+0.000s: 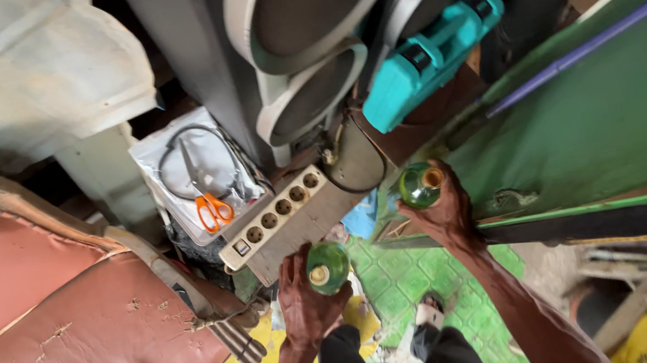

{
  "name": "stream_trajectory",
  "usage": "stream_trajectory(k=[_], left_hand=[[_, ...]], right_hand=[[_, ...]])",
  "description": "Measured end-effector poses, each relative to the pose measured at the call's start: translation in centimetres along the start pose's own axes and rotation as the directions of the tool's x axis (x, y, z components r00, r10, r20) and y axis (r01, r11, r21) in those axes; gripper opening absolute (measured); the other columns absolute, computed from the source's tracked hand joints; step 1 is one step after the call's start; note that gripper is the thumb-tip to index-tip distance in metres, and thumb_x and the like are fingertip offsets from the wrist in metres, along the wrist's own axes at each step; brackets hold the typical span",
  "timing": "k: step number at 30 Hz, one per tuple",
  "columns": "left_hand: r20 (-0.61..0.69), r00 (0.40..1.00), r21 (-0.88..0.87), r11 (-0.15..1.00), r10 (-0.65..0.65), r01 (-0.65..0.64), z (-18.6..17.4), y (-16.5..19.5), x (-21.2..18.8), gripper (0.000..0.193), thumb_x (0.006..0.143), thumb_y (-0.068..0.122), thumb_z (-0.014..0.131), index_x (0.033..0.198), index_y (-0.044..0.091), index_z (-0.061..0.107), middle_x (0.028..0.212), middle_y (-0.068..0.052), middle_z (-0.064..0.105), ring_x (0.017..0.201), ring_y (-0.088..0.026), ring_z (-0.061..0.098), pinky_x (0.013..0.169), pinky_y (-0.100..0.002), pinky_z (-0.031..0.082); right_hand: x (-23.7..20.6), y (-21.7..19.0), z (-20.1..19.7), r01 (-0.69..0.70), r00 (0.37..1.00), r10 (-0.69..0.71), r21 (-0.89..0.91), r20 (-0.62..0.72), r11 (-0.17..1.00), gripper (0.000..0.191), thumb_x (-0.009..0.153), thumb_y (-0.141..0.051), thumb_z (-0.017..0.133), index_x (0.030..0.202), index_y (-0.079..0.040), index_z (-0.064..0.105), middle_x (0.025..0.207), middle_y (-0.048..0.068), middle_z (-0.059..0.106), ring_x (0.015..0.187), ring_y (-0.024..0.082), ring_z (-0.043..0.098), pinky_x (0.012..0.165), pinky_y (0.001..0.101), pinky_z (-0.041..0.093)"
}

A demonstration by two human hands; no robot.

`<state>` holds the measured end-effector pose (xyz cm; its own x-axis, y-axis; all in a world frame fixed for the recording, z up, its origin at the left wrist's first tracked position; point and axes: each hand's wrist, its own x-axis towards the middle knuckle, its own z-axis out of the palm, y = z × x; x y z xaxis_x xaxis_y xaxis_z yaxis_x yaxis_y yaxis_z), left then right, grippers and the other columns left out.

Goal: The person removes the rear wheel from a bicycle using a wrench, then uses a small tool to adjust the spokes and hub area. The wheel is held and rotated while the person works on the hub and spokes.

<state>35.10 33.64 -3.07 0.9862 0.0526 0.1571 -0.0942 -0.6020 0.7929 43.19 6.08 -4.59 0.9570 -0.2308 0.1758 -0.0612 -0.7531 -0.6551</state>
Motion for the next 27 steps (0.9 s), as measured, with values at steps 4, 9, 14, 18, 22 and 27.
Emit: stream_trajectory(k=[4,9,14,18,22,27], left_hand=[[0.028,0.999,-0.028,0.999,0.045,-0.044,0.6,0.2,0.6,0.083,0.058,0.021,0.086,0.131,0.001,0.055,0.112,-0.020,0.062,0.105,-0.041,0.060,0.088,-0.048,0.054],[0.085,0.989,-0.049,0.991,0.125,-0.121,1.7,1.3,2.2,0.081,0.060,0.019,0.086,0.132,0.001,0.054,0.113,-0.020,0.063,0.105,-0.040,0.060,0.088,-0.049,0.053],[0.143,0.973,-0.084,0.982,0.181,-0.170,2.9,2.6,3.6,0.081,0.058,0.019,0.087,0.130,0.000,0.055,0.111,-0.020,0.062,0.103,-0.040,0.061,0.088,-0.049,0.053],[0.149,0.952,-0.121,0.961,0.267,-0.250,3.9,3.9,4.5,0.080,0.059,0.019,0.087,0.130,-0.001,0.055,0.112,-0.020,0.063,0.103,-0.040,0.061,0.089,-0.048,0.054],[0.194,0.928,-0.138,0.945,0.318,-0.295,4.7,6.4,5.9,0.082,0.055,0.018,0.087,0.128,-0.001,0.056,0.112,-0.020,0.064,0.102,-0.041,0.062,0.088,-0.048,0.055],[0.254,0.905,-0.148,0.938,0.342,-0.313,6.4,10.8,8.4,0.080,0.055,0.018,0.085,0.127,-0.002,0.057,0.107,-0.019,0.064,0.097,-0.039,0.064,0.083,-0.047,0.056]], right_hand=[[-1.9,2.0,-2.2,-0.069,0.997,0.068,-0.042,-0.020,0.997,0.090,0.060,-0.028,0.096,0.135,-0.002,0.054,0.125,0.020,0.067,0.113,0.036,0.066,0.096,0.0460,0.054],[-4.0,5.1,-5.2,-0.078,0.995,0.075,-0.040,-0.068,0.996,0.095,0.056,-0.027,0.098,0.135,-0.001,0.052,0.125,0.020,0.066,0.114,0.036,0.065,0.096,0.0448,0.054],[-6.1,9.2,-7.6,-0.103,0.990,0.102,-0.004,-0.100,0.995,0.094,0.058,-0.027,0.097,0.137,-0.002,0.053,0.124,0.018,0.068,0.112,0.029,0.068,0.094,0.0403,0.057],[-7.9,12.8,-9.2,-0.134,0.983,0.139,0.046,-0.124,0.990,0.091,0.060,-0.027,0.095,0.138,-0.004,0.053,0.119,0.014,0.071,0.107,0.023,0.070,0.092,0.0361,0.060],[-9.1,16.0,-11.6,-0.139,0.978,0.156,0.121,-0.137,0.983,0.092,0.058,-0.025,0.094,0.138,-0.005,0.052,0.114,0.011,0.072,0.102,0.021,0.071,0.090,0.0350,0.060],[-8.6,18.2,-14.8,-0.424,0.819,0.554,0.806,0.147,0.413,0.083,0.055,-0.021,0.094,0.128,-0.015,0.054,0.112,0.005,0.071,0.102,0.020,0.071,0.088,0.0397,0.061]])
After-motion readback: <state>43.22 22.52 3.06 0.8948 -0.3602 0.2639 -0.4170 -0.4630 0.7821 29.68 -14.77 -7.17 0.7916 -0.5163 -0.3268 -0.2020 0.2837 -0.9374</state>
